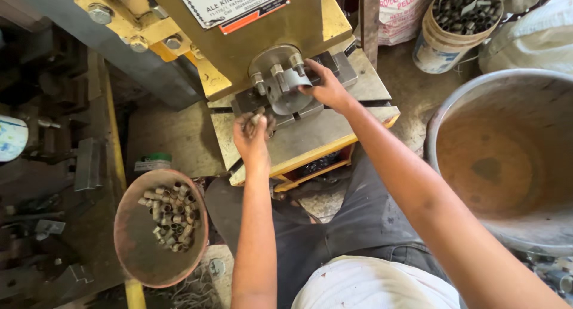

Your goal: The person picks up metal cylinders from a bowl, inserts them into a hydraulic press machine, and then places the processed components into a large bucket.

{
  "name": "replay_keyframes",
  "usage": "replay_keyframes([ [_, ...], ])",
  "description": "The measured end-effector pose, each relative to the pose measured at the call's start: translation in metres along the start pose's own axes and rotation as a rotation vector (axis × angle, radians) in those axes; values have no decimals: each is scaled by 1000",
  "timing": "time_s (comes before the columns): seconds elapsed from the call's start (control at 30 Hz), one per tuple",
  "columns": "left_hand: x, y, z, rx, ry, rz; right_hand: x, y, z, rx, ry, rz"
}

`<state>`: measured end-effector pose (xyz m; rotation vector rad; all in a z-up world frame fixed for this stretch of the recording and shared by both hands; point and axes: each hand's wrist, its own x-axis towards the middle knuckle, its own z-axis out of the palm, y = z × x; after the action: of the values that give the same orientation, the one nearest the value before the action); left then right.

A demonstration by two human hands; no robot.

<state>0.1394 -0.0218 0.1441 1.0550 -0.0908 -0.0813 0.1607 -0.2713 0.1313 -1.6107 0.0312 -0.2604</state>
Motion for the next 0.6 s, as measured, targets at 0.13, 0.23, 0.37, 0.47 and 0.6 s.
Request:
replay_keyframes([
  [0.13, 22, -6, 12, 143, 17, 189, 3, 26, 4, -51, 89, -39],
  [0.23, 42, -10, 18, 292, 16, 258, 8, 43, 6, -154, 87, -202],
  [0.37, 63, -11, 31, 261, 51, 273, 15, 49, 3, -203, 93, -227],
  [0.47, 66, -7, 45, 169, 52, 286, 18, 41, 3, -108, 77, -207],
  [0.6, 69, -16, 44, 332, 60, 302, 6, 25, 1, -243, 67, -158],
])
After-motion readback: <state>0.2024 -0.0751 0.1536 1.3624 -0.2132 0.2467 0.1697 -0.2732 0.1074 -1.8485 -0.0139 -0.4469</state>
